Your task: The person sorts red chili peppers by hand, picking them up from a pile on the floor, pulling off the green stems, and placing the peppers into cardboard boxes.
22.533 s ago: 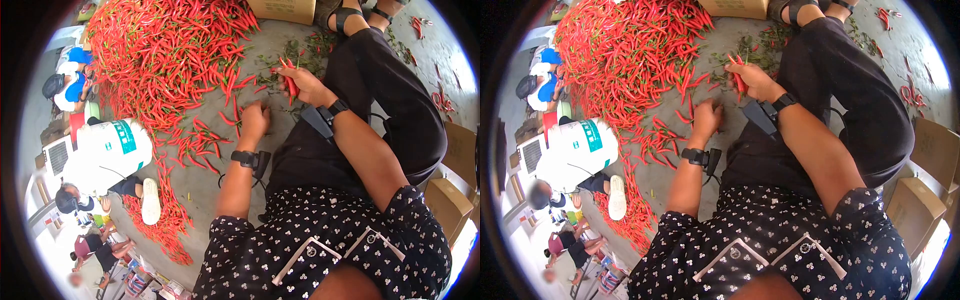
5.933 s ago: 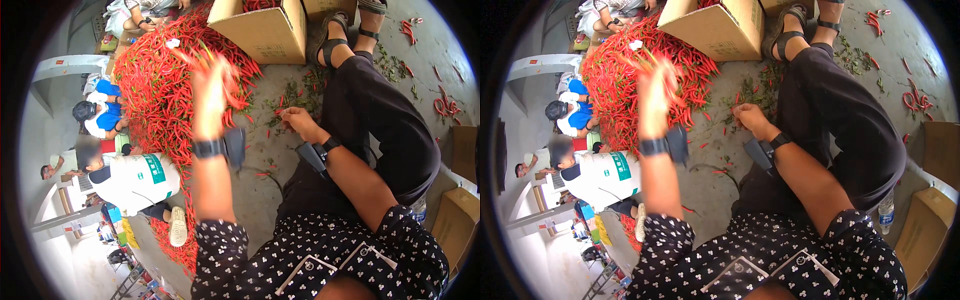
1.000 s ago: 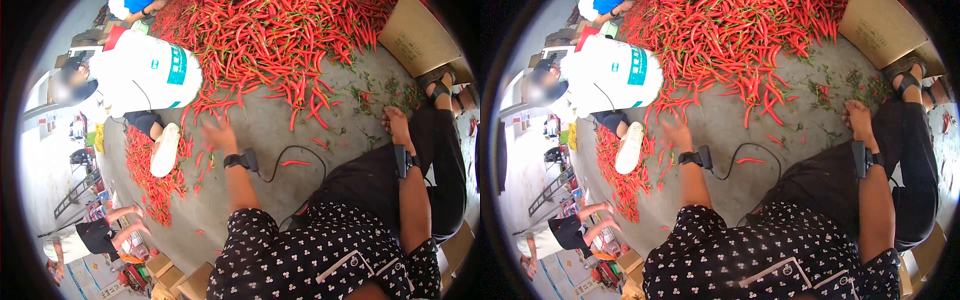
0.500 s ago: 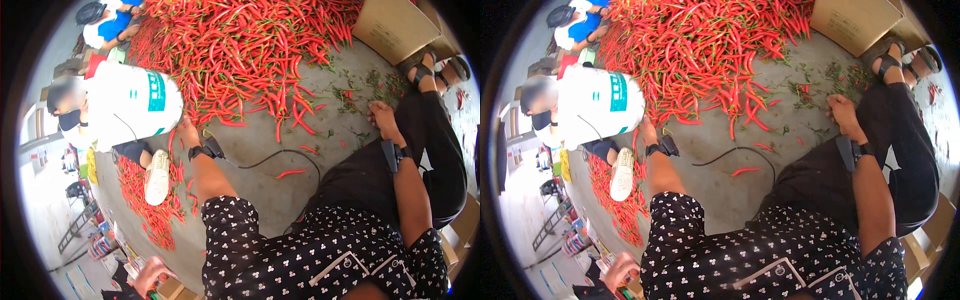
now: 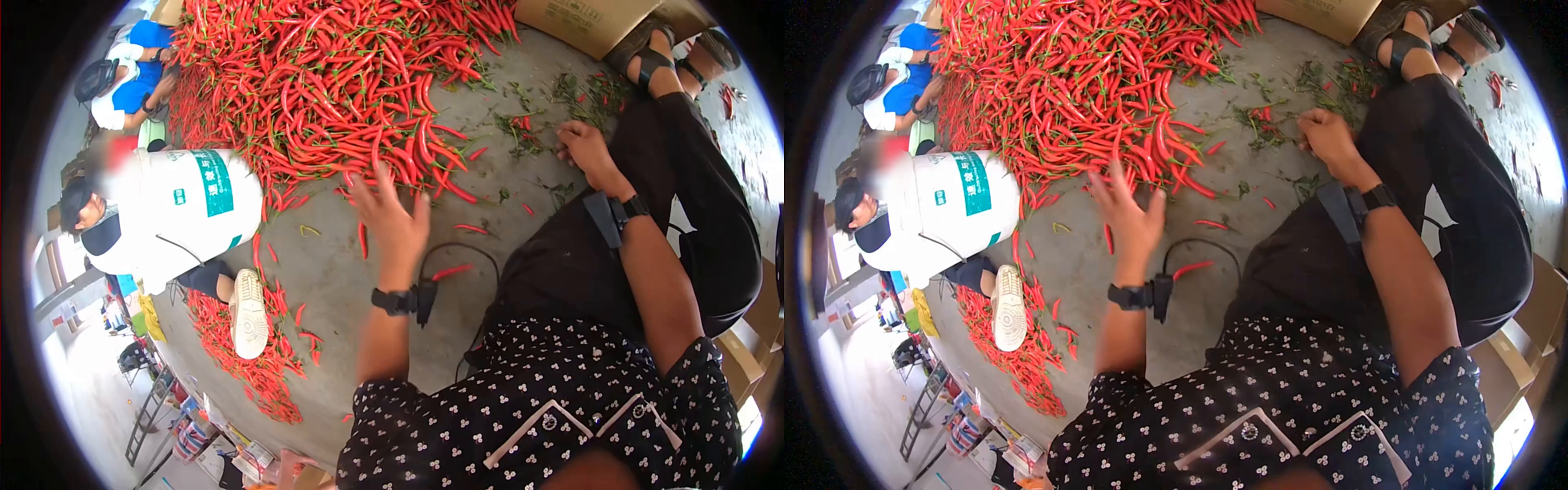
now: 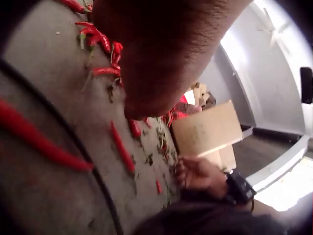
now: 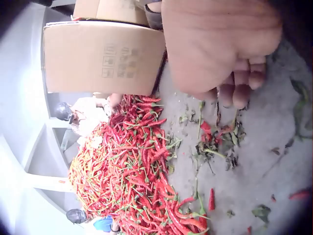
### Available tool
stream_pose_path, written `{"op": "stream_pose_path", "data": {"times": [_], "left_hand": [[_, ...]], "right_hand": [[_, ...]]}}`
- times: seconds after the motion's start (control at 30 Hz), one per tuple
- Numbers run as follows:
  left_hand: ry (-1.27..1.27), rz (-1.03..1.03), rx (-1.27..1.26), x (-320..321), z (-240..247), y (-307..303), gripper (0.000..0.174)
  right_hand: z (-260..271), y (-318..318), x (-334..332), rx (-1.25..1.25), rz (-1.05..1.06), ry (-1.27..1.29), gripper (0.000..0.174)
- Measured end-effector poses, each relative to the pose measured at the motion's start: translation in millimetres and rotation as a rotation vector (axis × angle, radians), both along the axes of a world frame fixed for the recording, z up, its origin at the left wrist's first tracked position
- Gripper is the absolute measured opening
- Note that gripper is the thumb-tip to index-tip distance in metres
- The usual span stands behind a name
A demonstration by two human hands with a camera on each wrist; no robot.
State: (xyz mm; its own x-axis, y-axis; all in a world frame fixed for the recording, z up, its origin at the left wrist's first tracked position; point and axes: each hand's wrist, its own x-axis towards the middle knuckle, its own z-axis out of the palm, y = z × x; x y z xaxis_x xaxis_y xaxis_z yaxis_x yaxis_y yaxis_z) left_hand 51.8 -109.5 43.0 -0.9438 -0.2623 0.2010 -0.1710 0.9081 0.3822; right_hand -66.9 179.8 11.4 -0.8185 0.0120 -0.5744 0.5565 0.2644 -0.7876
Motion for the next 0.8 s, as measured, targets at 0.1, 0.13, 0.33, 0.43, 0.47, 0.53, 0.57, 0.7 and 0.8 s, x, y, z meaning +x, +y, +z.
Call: {"op": "stream_pose_path", "data": {"times": [0.1,0.13,0.33,0.43,0.47,0.53,0.57,0.7,0.8], "left_hand": [[-0.235,-0.383,-0.091,34,5,22,0.061],[-0.239,-0.381,-0.096,46,4,28,0.061],[-0.629,-0.599,0.011,125,12,28,0.028],[-1.009,-0.607,0.113,181,16,3,0.018],[-1.010,-0.604,0.103,185,16,-7,0.018],[-1.414,-0.738,0.185,188,20,-19,0.015],[-1.178,-0.680,0.123,170,16,-18,0.015],[-0.389,-0.458,-0.163,16,25,9,0.010],[-0.099,-0.347,-0.073,-63,18,29,0.015]], "right_hand": [[6,-7,2,-0.106,0.000,0.046,0.023],[8,-13,2,-0.112,0.001,0.044,0.023],[27,-63,3,-0.279,0.143,0.197,0.023],[41,-73,11,-0.288,0.164,0.190,0.020],[40,-73,13,-0.326,0.194,0.138,0.019],[10,-69,18,-0.377,0.244,0.139,0.018],[-1,-58,17,-0.387,0.241,0.140,0.018],[-13,-29,14,-0.448,0.119,-0.166,0.017],[-12,-22,13,-0.373,0.017,0.002,0.019]]}}
